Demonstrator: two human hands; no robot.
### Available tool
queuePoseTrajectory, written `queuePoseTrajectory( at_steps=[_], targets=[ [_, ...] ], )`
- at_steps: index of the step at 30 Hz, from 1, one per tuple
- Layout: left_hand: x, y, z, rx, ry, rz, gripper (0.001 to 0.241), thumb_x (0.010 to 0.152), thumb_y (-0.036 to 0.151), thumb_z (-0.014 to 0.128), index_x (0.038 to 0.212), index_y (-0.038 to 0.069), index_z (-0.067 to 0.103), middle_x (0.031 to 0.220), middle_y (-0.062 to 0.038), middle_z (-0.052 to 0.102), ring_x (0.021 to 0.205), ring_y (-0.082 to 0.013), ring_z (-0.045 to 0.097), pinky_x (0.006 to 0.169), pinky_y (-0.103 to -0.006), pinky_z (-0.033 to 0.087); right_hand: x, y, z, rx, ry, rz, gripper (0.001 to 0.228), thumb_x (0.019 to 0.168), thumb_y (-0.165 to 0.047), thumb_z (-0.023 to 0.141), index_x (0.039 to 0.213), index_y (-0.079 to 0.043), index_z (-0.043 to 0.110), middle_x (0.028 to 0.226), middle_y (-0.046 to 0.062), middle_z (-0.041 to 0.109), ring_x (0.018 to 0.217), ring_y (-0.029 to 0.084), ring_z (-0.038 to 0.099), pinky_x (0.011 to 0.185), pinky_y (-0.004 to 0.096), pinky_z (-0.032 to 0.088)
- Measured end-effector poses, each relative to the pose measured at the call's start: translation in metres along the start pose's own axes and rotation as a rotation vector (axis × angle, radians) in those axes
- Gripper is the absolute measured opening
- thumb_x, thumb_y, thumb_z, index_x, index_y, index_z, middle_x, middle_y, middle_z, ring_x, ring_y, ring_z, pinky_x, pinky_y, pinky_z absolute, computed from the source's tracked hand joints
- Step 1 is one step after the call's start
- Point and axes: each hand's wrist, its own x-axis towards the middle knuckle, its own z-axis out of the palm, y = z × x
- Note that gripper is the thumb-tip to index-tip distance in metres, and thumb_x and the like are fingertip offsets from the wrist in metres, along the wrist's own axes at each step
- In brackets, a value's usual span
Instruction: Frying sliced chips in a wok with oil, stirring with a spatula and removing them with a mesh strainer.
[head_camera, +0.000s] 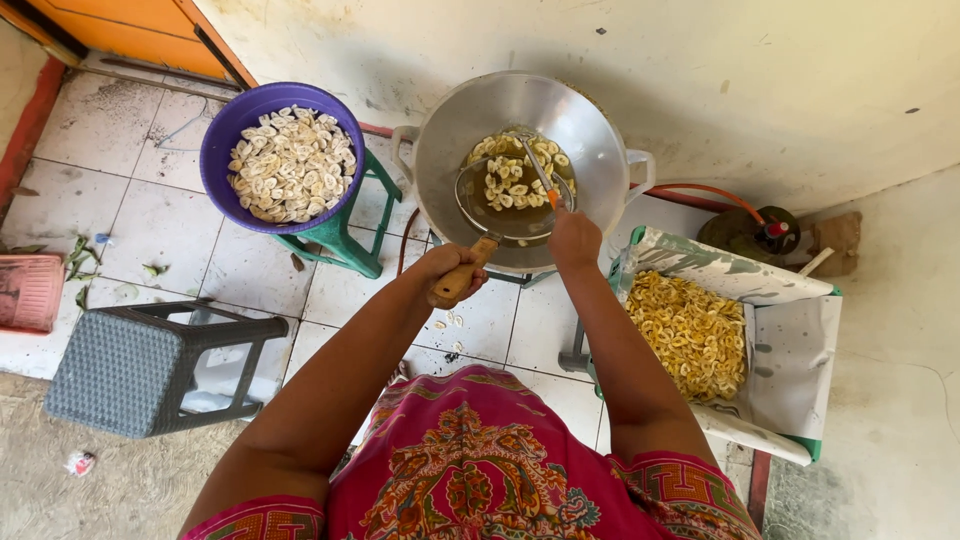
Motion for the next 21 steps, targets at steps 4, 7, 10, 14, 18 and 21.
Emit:
queuePoseTrajectory(
  at_steps=[4, 7, 10, 14, 18, 21],
  targets=[
    [-0.007, 0.004, 0.006, -0.136, -0.032, -0.021, 0.024, 0.099, 0.014, 0.050, 0.118, 0.001, 0.044, 0.092, -0.005, 0.058, 0.074, -0.0110, 0.067, 0.073, -0.0314, 0.064, -0.011, -0.001, 0.001, -0.064, -0.036, -0.003, 0.042, 0.100, -0.011, 0.060, 0.141, -0.012, 0.064, 0.087, 0.017, 0.073, 0.077, 0.026, 0.075, 0.070, 0.037, 0.061],
    [-0.005, 0.007, 0.007, -0.163, -0.069, -0.037, 0.023, 0.099, 0.014, 0.049, 0.117, 0.001, 0.045, 0.092, -0.004, 0.057, 0.074, -0.0091, 0.066, 0.074, -0.0302, 0.064, -0.040, 0.002, -0.017, -0.072, -0.086, -0.030, 0.042, 0.099, -0.010, 0.058, 0.140, -0.011, 0.065, 0.086, 0.019, 0.074, 0.077, 0.029, 0.075, 0.068, 0.041, 0.061],
    [-0.012, 0.009, 0.013, -0.145, -0.081, -0.039, 0.022, 0.099, 0.014, 0.049, 0.116, 0.000, 0.044, 0.092, -0.003, 0.054, 0.075, -0.0083, 0.065, 0.075, -0.0290, 0.063, -0.066, 0.013, -0.027, -0.082, -0.116, -0.055, 0.042, 0.099, -0.012, 0.057, 0.140, -0.011, 0.065, 0.085, 0.018, 0.073, 0.076, 0.031, 0.075, 0.067, 0.043, 0.061],
    [-0.020, 0.010, 0.011, -0.068, -0.052, -0.016, 0.023, 0.098, 0.013, 0.048, 0.115, -0.002, 0.045, 0.092, -0.002, 0.052, 0.075, -0.0068, 0.065, 0.075, -0.0280, 0.063, -0.096, 0.025, -0.071, -0.067, -0.162, -0.057, 0.043, 0.100, -0.019, 0.057, 0.141, -0.015, 0.065, 0.090, 0.019, 0.074, 0.081, 0.035, 0.076, 0.068, 0.047, 0.061],
    [-0.023, 0.009, 0.001, -0.044, -0.061, -0.026, 0.021, 0.098, 0.013, 0.050, 0.114, 0.001, 0.044, 0.093, -0.004, 0.054, 0.076, -0.0095, 0.066, 0.076, -0.0302, 0.063, -0.112, 0.043, -0.089, -0.075, -0.138, -0.060, 0.042, 0.100, -0.019, 0.058, 0.140, -0.014, 0.067, 0.091, 0.021, 0.075, 0.082, 0.038, 0.076, 0.071, 0.049, 0.062],
    [-0.026, 0.008, -0.002, -0.023, -0.046, -0.042, 0.022, 0.098, 0.012, 0.048, 0.116, 0.001, 0.041, 0.094, -0.004, 0.052, 0.074, -0.0070, 0.063, 0.074, -0.0277, 0.062, -0.112, 0.041, -0.078, -0.132, -0.194, -0.059, 0.043, 0.101, -0.021, 0.055, 0.143, -0.018, 0.064, 0.092, 0.019, 0.075, 0.079, 0.034, 0.076, 0.066, 0.045, 0.062]
  ],
)
